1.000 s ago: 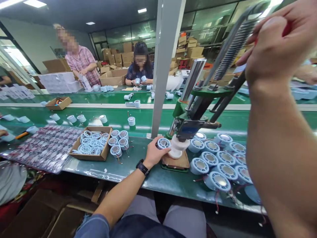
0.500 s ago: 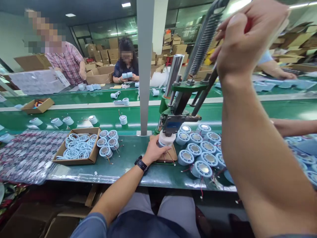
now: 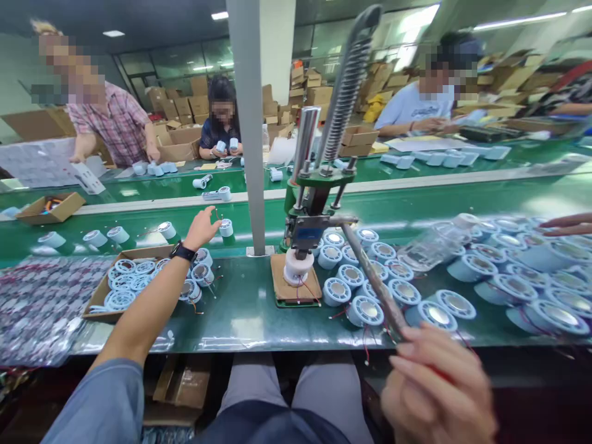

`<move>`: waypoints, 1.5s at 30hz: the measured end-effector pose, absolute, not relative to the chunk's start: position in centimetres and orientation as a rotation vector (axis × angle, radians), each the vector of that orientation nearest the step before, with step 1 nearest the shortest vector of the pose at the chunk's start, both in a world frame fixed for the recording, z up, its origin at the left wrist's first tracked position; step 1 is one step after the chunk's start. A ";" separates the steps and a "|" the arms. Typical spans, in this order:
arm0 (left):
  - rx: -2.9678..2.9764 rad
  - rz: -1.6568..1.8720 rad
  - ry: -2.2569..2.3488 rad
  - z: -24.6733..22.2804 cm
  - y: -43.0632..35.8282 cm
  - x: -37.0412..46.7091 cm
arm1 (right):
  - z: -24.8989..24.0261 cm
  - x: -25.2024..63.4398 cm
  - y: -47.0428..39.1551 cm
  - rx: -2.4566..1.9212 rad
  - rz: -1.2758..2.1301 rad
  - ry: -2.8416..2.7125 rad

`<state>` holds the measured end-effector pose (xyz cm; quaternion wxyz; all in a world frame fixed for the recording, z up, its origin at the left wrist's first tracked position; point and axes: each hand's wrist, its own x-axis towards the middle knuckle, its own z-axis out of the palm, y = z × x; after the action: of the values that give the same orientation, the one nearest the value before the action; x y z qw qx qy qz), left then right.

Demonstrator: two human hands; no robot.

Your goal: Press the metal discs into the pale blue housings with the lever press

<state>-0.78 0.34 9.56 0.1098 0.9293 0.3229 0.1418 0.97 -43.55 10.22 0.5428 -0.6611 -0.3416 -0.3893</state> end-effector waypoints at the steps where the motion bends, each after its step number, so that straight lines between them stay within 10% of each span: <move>1: 2.771 0.325 0.948 9.6 0.7 0.4 | 11.5 1.9 -43.2 -1.477 -1.036 -0.821; 9: 2.936 0.001 0.796 8.0 -2.5 4.7 | 28.9 16.0 -34.0 -1.352 -1.019 -1.047; 17: 3.041 -0.331 0.158 8.7 -9.6 -2.1 | 30.1 22.0 -30.5 -1.670 -0.979 -1.075; 30: 2.830 0.523 0.190 8.7 -12.9 -9.9 | -0.7 6.4 -31.4 -1.613 -0.321 -0.630; 36: 2.846 0.261 1.427 11.7 -0.6 -14.1 | -2.3 6.8 -29.9 -1.601 -0.293 -0.447; 45: 2.805 -0.208 1.652 7.3 4.4 -18.7 | -3.1 -1.8 -35.9 -1.571 -0.407 -0.997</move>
<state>-18.68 4.38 7.26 -0.0600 0.8583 0.5056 -0.0636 -1.78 -35.89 -3.11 0.5799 -0.6719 -0.4265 -0.1741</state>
